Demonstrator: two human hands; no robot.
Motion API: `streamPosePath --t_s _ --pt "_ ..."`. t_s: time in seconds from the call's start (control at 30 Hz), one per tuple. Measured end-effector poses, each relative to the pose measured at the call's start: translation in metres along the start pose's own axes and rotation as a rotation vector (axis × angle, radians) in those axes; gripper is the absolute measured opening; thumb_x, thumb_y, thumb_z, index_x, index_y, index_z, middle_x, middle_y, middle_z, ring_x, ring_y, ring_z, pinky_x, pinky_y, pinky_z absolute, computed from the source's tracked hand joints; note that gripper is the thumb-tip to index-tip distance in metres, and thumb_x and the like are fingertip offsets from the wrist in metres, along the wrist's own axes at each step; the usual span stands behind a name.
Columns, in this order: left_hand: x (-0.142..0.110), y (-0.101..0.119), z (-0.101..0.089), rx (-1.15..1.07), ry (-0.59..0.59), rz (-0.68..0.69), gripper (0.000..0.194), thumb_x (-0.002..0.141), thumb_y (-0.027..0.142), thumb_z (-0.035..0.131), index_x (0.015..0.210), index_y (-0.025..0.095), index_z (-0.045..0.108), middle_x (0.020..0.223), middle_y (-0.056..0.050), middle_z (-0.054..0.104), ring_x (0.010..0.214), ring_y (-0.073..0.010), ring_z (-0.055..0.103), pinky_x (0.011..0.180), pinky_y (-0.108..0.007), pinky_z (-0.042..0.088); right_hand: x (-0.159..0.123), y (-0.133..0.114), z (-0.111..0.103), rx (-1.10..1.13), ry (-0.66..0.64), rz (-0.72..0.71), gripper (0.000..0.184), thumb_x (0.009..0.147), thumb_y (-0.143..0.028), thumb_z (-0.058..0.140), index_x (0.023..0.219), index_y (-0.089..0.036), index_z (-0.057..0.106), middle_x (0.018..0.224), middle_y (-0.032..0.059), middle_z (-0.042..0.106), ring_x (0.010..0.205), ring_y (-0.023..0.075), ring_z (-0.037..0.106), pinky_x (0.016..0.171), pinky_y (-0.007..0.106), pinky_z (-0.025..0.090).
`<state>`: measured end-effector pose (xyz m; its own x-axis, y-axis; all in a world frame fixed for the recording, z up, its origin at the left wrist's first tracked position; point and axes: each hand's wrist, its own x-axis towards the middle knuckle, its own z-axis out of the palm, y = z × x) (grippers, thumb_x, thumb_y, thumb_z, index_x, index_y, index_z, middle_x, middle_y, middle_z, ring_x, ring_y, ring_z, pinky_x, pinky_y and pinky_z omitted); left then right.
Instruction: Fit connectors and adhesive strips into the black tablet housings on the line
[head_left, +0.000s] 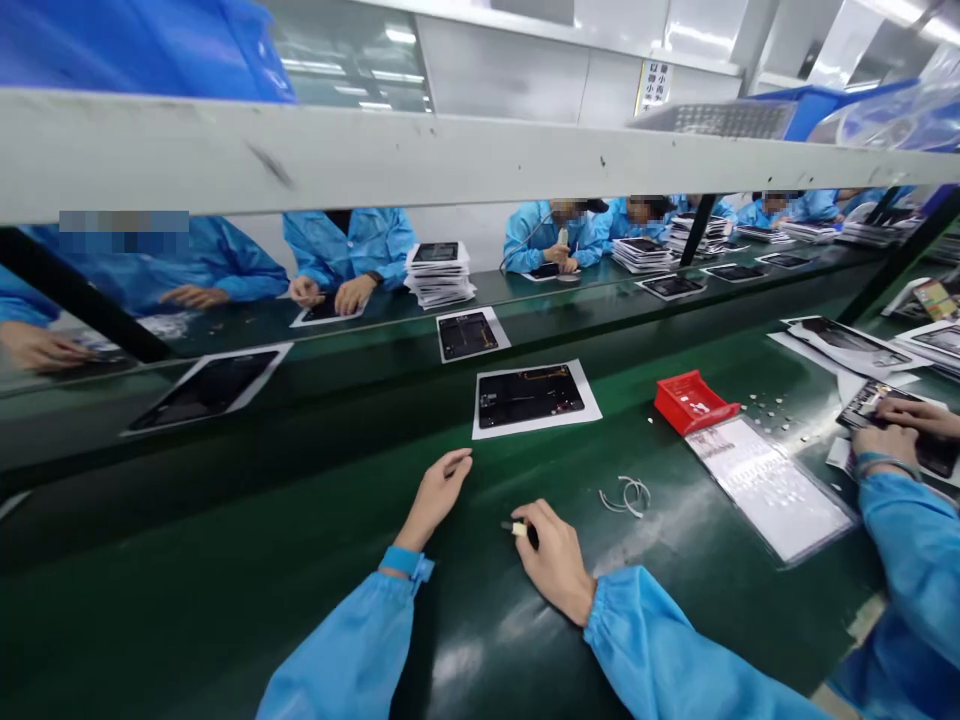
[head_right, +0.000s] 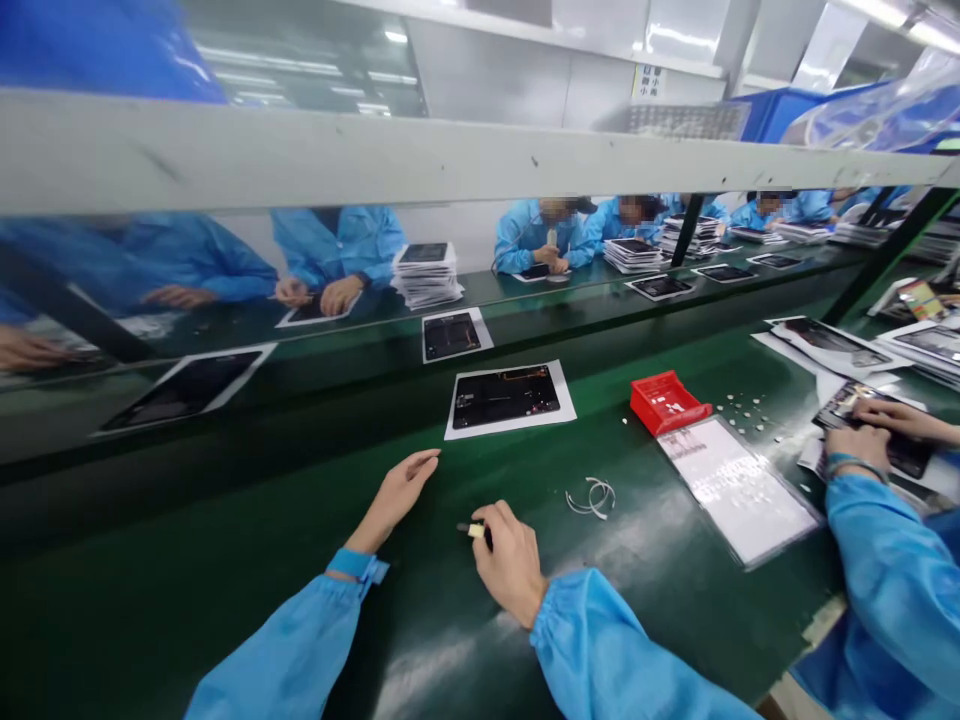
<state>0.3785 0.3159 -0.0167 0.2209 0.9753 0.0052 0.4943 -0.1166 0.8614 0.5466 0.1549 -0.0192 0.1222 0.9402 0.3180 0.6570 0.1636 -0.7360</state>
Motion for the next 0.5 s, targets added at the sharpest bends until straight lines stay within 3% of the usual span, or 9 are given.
streamPosePath --t_s 0.1,0.23,0.37,0.5 --pt "0.038 -0.002 -0.001 0.043 0.076 -0.084 0.038 0.090 0.036 0.051 0.121 0.014 0.057 0.122 -0.012 0.064 0.111 -0.0206 0.062 0.097 -0.032 0.047 0.001 0.000 0.001 0.015 -0.007 0.008 0.026 0.083 -0.009 0.046 0.100 -0.024 0.059 0.092 -0.0001 0.059 0.080 0.0160 0.061 0.072 0.025 0.043" --pt "0.070 0.006 0.005 0.153 0.159 -0.247 0.035 0.091 0.038 0.056 0.116 0.014 0.058 0.113 -0.009 0.065 0.104 -0.0212 0.062 0.096 -0.044 0.047 0.004 0.001 0.003 0.028 -0.017 0.018 0.024 0.082 -0.008 0.046 0.095 -0.023 0.059 0.089 -0.0008 0.060 0.080 0.0165 0.061 0.072 0.025 0.042" --pt "0.083 0.014 0.012 0.174 0.175 -0.365 0.029 0.090 0.037 0.059 0.109 0.015 0.061 0.114 -0.008 0.061 0.107 -0.0221 0.059 0.093 -0.044 0.048 0.006 0.003 0.004 0.041 -0.013 0.029 0.023 0.084 -0.008 0.045 0.094 -0.023 0.059 0.089 -0.0006 0.060 0.080 0.0166 0.062 0.072 0.025 0.042" --pt "0.082 0.013 0.013 0.053 0.200 -0.354 0.028 0.090 0.033 0.060 0.111 0.015 0.060 0.116 -0.008 0.060 0.106 -0.0218 0.058 0.091 -0.043 0.050 0.006 0.004 0.004 0.042 -0.023 0.025 0.023 0.084 -0.008 0.045 0.094 -0.023 0.059 0.089 -0.0012 0.060 0.080 0.0166 0.062 0.072 0.025 0.042"
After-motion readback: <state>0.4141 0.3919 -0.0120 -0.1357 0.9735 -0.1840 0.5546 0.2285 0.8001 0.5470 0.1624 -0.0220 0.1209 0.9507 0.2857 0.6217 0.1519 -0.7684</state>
